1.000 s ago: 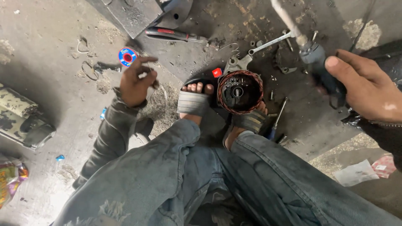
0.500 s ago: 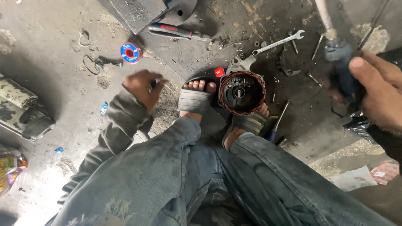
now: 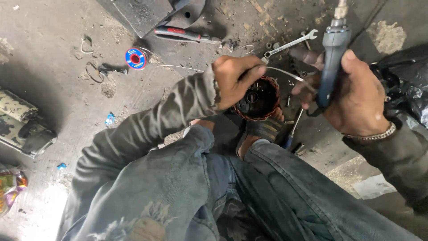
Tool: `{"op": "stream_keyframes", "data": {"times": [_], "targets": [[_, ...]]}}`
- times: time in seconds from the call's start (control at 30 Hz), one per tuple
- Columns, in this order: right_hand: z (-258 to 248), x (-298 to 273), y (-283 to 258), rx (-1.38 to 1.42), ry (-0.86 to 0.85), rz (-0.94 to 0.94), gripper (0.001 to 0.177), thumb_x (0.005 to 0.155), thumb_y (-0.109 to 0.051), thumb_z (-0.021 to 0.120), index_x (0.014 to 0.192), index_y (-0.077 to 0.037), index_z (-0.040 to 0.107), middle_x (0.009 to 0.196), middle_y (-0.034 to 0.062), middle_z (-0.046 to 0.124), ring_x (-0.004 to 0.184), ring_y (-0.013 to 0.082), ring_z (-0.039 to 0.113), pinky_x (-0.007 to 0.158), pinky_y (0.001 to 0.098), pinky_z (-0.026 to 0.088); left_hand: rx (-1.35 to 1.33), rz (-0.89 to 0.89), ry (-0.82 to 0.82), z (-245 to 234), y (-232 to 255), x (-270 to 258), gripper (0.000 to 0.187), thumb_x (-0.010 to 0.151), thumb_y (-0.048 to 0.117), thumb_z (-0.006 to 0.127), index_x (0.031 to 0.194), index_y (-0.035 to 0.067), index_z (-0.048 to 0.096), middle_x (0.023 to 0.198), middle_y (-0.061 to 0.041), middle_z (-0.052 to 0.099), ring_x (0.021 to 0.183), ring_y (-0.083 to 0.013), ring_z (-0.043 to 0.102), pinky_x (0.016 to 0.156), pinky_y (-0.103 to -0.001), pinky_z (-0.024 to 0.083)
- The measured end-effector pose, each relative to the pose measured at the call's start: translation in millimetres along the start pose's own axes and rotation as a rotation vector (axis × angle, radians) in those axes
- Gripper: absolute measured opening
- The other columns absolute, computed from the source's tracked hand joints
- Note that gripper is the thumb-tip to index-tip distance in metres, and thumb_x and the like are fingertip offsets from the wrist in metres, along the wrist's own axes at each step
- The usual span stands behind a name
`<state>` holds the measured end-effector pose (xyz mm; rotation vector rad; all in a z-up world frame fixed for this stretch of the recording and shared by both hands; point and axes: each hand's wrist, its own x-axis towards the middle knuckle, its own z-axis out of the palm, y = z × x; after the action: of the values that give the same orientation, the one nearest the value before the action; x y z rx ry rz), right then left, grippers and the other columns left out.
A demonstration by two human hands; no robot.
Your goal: Cleaning and inspecting the internal components of an alternator stator using a screwdriver.
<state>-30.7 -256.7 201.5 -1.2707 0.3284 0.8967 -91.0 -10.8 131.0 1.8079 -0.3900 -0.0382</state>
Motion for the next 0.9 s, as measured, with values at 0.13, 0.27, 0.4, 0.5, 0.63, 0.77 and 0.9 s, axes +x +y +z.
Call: {"op": "stream_keyframes", "data": {"times": [0.13,0.27,0.4,0.5,0.63,0.77,0.9], "targets": [[1,3,4,0.099,0.009,0.027,0.04,0.098,-0.05,0.053,0.112,-0.013,0.055,0.137,0.0217,0.068,0.094,0.0327,0.074,0.071,0.0333,0.063,-0.01,0.02,0.15,28,-13,-1,0.037,0.108,0.022,0.049,0.083,0.0,0.065,0.059,-0.005,0.053,0.044,-0.0161,0.046,0.039,-0.033,0.039],[-5,10,13,0.124,0.23,0.075,0.041,0.097,-0.043,0.051,0.108,-0.005,0.061,0.087,0.0185,0.067,0.078,0.0292,0.066,0.074,0.0404,0.057,-0.021,-0.002,0.038,17,-15,-8,0.037,0.108,0.02,0.052,0.085,-0.004,0.069,0.065,-0.013,0.063,0.044,-0.0169,0.056,0.038,-0.03,0.047],[-16,15,8,-0.021,0.281,0.067,0.034,0.106,-0.033,0.036,0.107,-0.007,0.058,0.073,0.0069,0.062,0.065,0.0203,0.061,0.069,0.0374,0.056,-0.028,-0.079,-0.075,-5,-22,-22,0.036,0.108,0.017,0.054,0.102,-0.012,0.074,0.061,-0.018,0.07,0.035,-0.0115,0.059,0.026,-0.02,0.047],[-37,13,3,-0.137,0.283,-0.032,0.034,0.105,-0.035,0.04,0.119,-0.008,0.056,0.084,0.0017,0.057,0.07,0.0169,0.06,0.067,0.0369,0.059,0.063,-0.211,0.064,-29,-10,-41,0.021,0.104,0.011,0.062,0.106,-0.007,0.073,0.092,-0.023,0.078,0.066,-0.0222,0.079,0.052,-0.028,0.066],[-83,-6,-8,-0.527,0.24,-0.109,0.028,0.115,-0.03,0.04,0.114,-0.005,0.052,0.077,0.0109,0.052,0.056,0.0188,0.046,0.05,0.0281,0.036,0.101,-0.486,0.15,-46,-7,-74,0.015,0.1,0.019,0.071,0.099,0.005,0.075,0.053,0.0,0.057,0.045,-0.0072,0.045,0.044,-0.025,0.034],[-121,-20,-11,-1.154,0.088,0.011,0.03,0.111,-0.028,0.06,0.092,-0.005,0.053,0.066,0.011,0.047,0.057,0.0203,0.043,0.053,0.0341,0.029,0.259,-0.363,0.104,-47,10,-74,0.021,0.095,0.016,0.076,0.083,0.008,0.061,0.064,-0.003,0.062,0.053,-0.0137,0.057,0.049,-0.03,0.048],[-74,-36,-22,-1.936,-0.084,0.033,0.03,0.099,-0.051,0.065,0.1,-0.021,0.068,0.063,0.0035,0.07,0.049,0.0217,0.066,0.052,0.0354,0.051,0.252,-0.156,-0.053,-35,12,-61,0.017,0.097,0.008,0.069,0.084,0.008,0.058,0.064,-0.003,0.061,0.049,-0.0176,0.056,0.049,-0.035,0.054]]}}
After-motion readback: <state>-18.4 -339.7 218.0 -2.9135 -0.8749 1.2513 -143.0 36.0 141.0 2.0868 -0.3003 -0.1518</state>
